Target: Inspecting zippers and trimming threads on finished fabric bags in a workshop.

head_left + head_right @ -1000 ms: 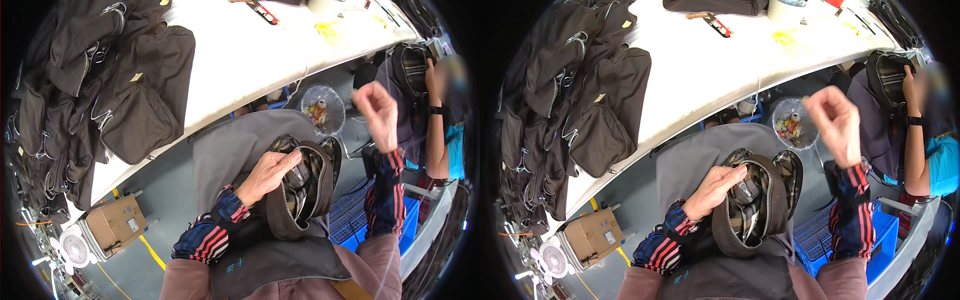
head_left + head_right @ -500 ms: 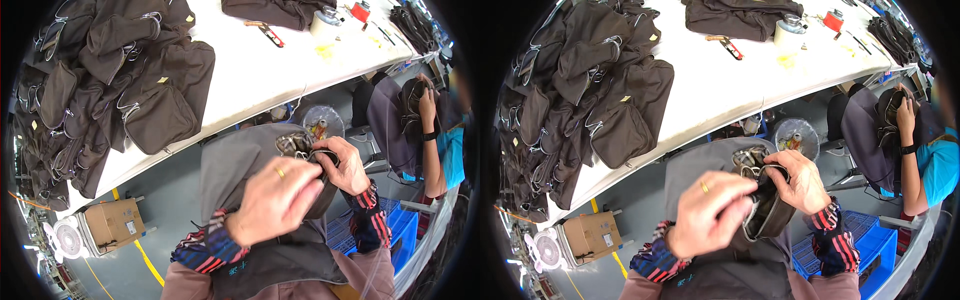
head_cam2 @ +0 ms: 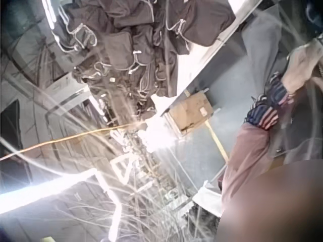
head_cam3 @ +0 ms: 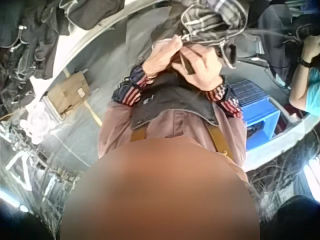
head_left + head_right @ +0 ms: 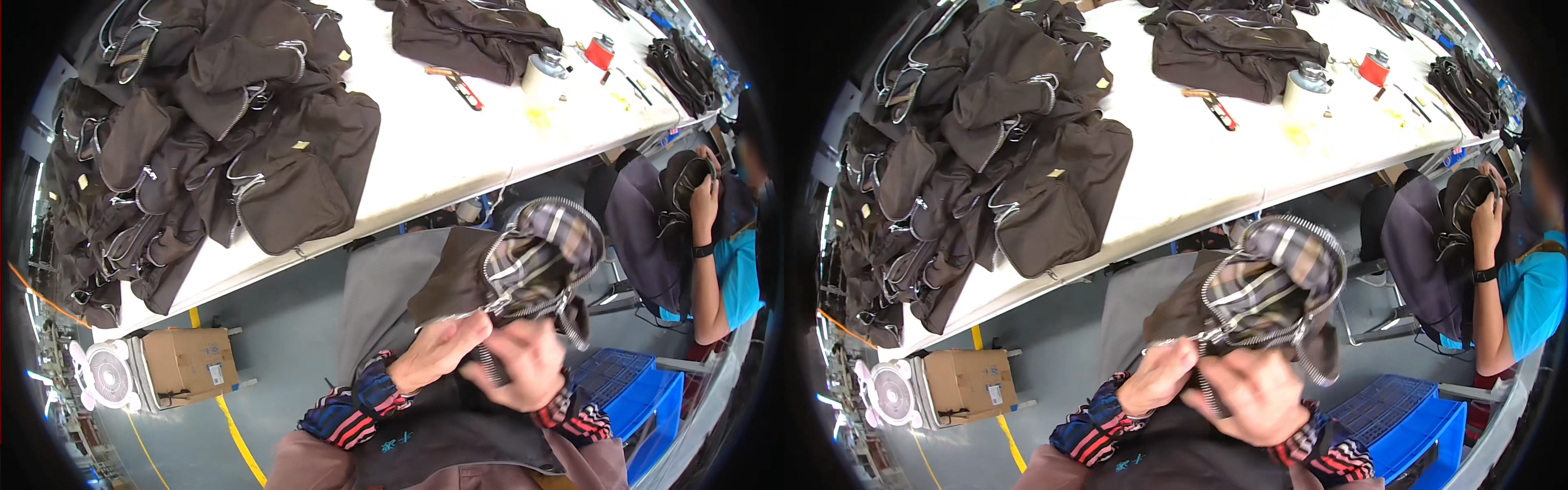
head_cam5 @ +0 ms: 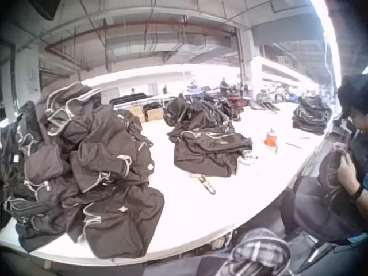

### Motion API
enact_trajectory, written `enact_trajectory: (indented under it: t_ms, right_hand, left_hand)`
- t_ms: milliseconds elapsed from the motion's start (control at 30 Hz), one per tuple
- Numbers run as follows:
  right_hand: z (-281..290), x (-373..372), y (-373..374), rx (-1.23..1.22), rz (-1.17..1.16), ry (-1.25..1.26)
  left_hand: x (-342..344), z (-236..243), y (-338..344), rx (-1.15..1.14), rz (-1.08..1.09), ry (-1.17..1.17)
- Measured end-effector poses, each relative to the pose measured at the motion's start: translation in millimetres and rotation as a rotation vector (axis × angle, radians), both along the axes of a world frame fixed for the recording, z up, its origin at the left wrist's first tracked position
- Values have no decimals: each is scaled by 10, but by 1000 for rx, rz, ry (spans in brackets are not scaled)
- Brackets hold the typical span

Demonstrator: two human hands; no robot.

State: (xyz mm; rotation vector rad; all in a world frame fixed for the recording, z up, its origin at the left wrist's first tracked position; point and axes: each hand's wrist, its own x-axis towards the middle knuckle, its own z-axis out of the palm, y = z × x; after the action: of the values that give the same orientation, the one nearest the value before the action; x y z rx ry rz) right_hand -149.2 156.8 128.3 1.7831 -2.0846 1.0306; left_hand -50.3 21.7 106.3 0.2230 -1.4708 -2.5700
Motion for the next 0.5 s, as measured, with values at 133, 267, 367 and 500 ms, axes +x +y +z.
enact_trajectory:
  t_ms: [133,267,367,500]
  right_hand:
    - [228,75,58,197,272,-144]
    - [435,-83,204,-79,81,-167]
    - [342,-153,-41,37,-48,-316]
    - [-169,-243,17,114,-60,-459]
  left_hand:
    - [64,-297,-117,-157,183,-69]
    - [82,-145,-74,35,94,-269]
    - [47,-181,-48,107,21,-289]
    - [-72,-310,-23,178,15,-331]
